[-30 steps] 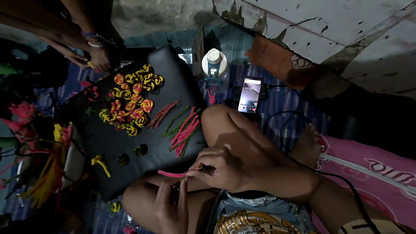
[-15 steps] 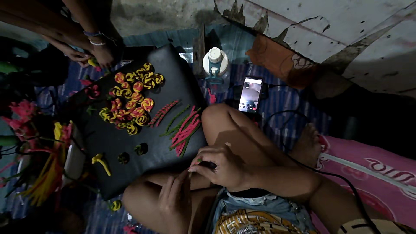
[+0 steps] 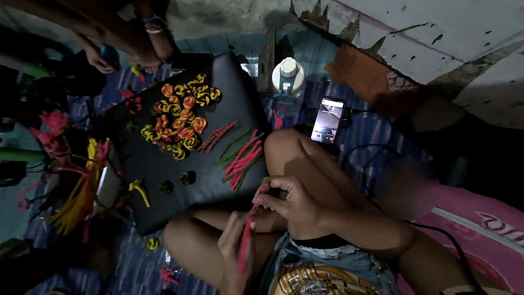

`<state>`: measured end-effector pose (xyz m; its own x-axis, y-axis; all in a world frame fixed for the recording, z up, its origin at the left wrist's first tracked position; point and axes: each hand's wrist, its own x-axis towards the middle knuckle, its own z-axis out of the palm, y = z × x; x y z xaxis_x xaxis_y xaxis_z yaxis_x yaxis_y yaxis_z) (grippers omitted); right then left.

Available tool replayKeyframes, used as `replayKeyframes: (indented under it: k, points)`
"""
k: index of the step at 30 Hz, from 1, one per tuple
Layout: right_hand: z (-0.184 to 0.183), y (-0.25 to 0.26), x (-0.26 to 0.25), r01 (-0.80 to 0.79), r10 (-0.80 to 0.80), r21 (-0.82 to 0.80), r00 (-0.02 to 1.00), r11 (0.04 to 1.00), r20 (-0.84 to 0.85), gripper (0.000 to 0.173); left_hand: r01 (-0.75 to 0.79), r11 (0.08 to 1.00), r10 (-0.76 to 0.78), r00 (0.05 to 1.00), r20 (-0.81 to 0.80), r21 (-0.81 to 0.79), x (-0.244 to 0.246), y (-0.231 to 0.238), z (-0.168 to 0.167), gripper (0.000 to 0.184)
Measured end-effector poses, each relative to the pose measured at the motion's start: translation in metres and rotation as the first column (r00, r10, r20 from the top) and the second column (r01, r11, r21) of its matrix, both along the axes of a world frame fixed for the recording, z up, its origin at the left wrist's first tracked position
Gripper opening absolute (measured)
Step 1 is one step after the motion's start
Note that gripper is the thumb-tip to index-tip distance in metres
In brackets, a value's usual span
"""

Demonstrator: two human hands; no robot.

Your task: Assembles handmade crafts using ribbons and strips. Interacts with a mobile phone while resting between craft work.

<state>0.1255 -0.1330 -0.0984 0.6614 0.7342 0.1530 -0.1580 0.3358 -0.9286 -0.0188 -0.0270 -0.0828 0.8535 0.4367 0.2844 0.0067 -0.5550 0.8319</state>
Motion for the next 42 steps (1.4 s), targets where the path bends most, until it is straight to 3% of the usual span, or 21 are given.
replayKeyframes:
  k: [2,3,5,6,7,8,10,12,14,23,25,27,29,32,34,35,37,39,40,41,42]
  points:
    - [0.0,0.0,-0.002,0.01,-0.014,0.054,0.997,0.998,0.076,0.02,-0.045,0.948,0.043,0.999,-0.013,-0.314,0.0,-0.004,0.004,0.031]
    - [0.0,0.0,-0.003,0.014,-0.027,0.097,0.991,0.995,0.133,0.021,-0.06,0.833,0.032,0.998,-0.06,-0.55,-0.001,-0.005,0.01,0.033]
    - [-0.003,0.002,-0.003,-0.005,-0.043,0.194,0.969,0.981,0.244,0.021,-0.103,0.384,-0.078,0.987,-0.143,-0.917,-0.001,-0.002,0.021,0.031]
    - [-0.004,0.003,-0.003,-0.019,-0.048,0.227,0.957,0.974,0.285,0.02,-0.127,0.202,-0.133,0.979,-0.156,-0.971,-0.001,0.0,0.022,0.029]
    - [-0.006,0.004,-0.002,-0.029,-0.046,0.24,0.953,0.97,0.3,0.02,-0.143,0.141,-0.152,0.975,-0.164,-0.98,-0.001,0.0,0.022,0.027]
    - [-0.007,0.005,-0.002,-0.035,-0.033,0.231,0.958,0.972,0.285,0.021,-0.142,0.201,-0.134,0.976,-0.171,-0.969,0.0,-0.001,0.021,0.028]
    - [-0.011,0.005,0.0,-0.066,0.033,0.155,0.978,0.986,0.207,0.023,-0.157,0.507,-0.005,0.983,-0.185,-0.848,0.0,-0.005,0.017,0.03]
    - [-0.016,0.004,0.0,-0.127,0.117,0.056,0.98,0.99,0.162,0.026,-0.189,0.743,0.131,0.982,-0.137,-0.642,0.0,-0.006,0.012,0.029]
    - [-0.021,0.004,-0.004,-0.137,0.136,-0.007,0.973,0.99,0.184,0.028,-0.203,0.869,0.179,0.979,-0.097,-0.452,0.0,-0.005,0.01,0.028]
    - [-0.021,0.007,-0.006,-0.064,0.062,0.005,0.98,0.998,0.19,0.016,-0.151,0.906,0.085,0.98,-0.179,-0.395,-0.006,0.004,0.006,0.026]
    - [-0.022,0.006,-0.008,0.01,0.006,-0.072,0.975,0.997,0.221,0.017,-0.156,0.964,0.109,0.971,-0.213,-0.216,-0.009,0.004,0.005,0.021]
    - [-0.022,0.007,-0.009,0.07,-0.026,-0.161,0.965,0.984,0.262,0.019,-0.147,0.987,0.159,0.959,-0.236,0.066,-0.011,0.004,0.005,0.024]
    - [-0.021,0.006,-0.008,0.084,-0.014,-0.215,0.951,0.973,0.308,0.02,-0.148,0.938,0.216,0.957,-0.194,0.315,-0.01,0.002,0.005,0.023]
    - [-0.019,0.005,-0.006,0.072,0.02,-0.252,0.938,0.965,0.346,0.022,-0.122,0.854,0.256,0.945,-0.203,0.506,-0.006,0.0,0.007,0.024]
    - [-0.017,0.004,-0.006,0.044,0.046,-0.262,0.943,0.964,0.329,0.022,-0.061,0.874,0.222,0.933,-0.284,0.482,-0.004,0.002,0.008,0.021]
    - [-0.017,0.003,-0.006,0.022,0.062,-0.26,0.949,0.965,0.31,0.023,-0.028,0.924,0.164,0.931,-0.328,0.381,-0.005,0.006,0.008,0.019]
    - [-0.018,0.001,-0.004,-0.039,0.092,-0.217,0.967,0.975,0.238,0.024,0.048,0.998,-0.056,0.947,-0.317,-0.033,-0.009,0.018,0.004,0.02]
    - [-0.016,0.002,0.001,-0.106,0.125,-0.13,0.98,0.986,0.155,0.021,0.087,0.902,-0.181,0.965,-0.188,-0.423,-0.009,0.022,-0.002,0.019]
    - [-0.016,0.003,0.003,-0.121,0.133,-0.102,0.983,0.987,0.123,0.019,0.071,0.864,-0.162,0.976,-0.143,-0.498,-0.008,0.018,-0.004,0.018]
    - [-0.017,0.004,0.004,-0.121,0.13,-0.093,0.986,0.988,0.102,0.019,0.036,0.882,-0.104,0.987,-0.119,-0.47,-0.006,0.013,-0.006,0.017]
    - [-0.017,0.004,0.005,-0.115,0.124,-0.101,0.988,0.988,0.088,0.019,-0.001,0.938,-0.036,0.994,-0.102,-0.347,-0.005,0.007,-0.008,0.017]
